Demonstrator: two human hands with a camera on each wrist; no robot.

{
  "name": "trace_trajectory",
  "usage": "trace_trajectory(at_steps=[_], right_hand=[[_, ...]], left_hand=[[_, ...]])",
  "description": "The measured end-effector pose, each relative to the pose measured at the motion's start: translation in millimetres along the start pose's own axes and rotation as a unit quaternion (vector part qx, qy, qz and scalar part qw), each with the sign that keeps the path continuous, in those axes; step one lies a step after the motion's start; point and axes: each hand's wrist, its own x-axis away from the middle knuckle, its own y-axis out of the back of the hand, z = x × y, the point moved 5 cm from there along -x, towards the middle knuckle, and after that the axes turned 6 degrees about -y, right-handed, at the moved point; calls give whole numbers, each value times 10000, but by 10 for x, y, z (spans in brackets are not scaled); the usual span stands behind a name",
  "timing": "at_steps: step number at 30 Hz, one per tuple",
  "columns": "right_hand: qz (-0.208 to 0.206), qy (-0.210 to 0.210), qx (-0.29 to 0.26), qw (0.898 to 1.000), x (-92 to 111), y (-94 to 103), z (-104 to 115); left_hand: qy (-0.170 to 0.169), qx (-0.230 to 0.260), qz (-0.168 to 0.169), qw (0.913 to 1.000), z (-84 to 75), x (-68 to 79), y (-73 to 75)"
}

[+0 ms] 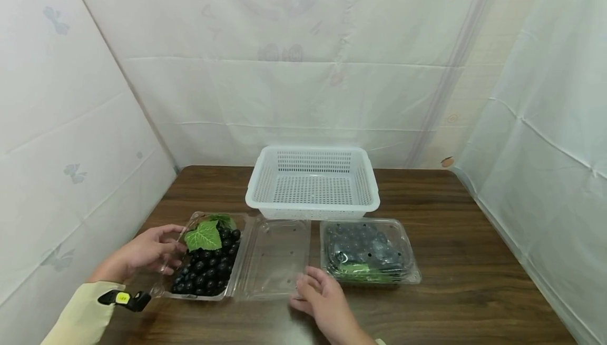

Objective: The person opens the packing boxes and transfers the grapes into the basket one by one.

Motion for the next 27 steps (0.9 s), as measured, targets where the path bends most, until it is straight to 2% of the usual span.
trace_trajectory(at_steps=[3,5,7,9,12,14,17,24,27], right_hand=[[-213,172,916,9954,83,58,81],[-486,289,1633,9849,129,99,149],[-748,467,2318,9688,153,139,230],[-989,600,2970,9478,160,164,310],[-1182,766,3688,9188,155,174,422],[-1242,883,3957,9056,142,169,481],[-1192,1092,4147,8955,100,139,546],[-888,1394,4376,8839,-73,41,630],[-863,1488,4518,8754,-147,1,661]], left_hand=[[-32,22,-29,10000,-16,6,-13],[-49,30,-40,10000,-26,6,-24],[-58,35,-48,10000,-28,1,-33],[-68,20,-36,10000,-31,-5,-40],[-105,-34,-7,9999,-39,-19,-44],[-128,-70,15,9999,-38,-41,-51],[-149,-94,36,9998,-29,-77,-61],[-153,-50,43,9999,-27,-136,-115],[-190,-60,48,9998,-38,-158,-142]])
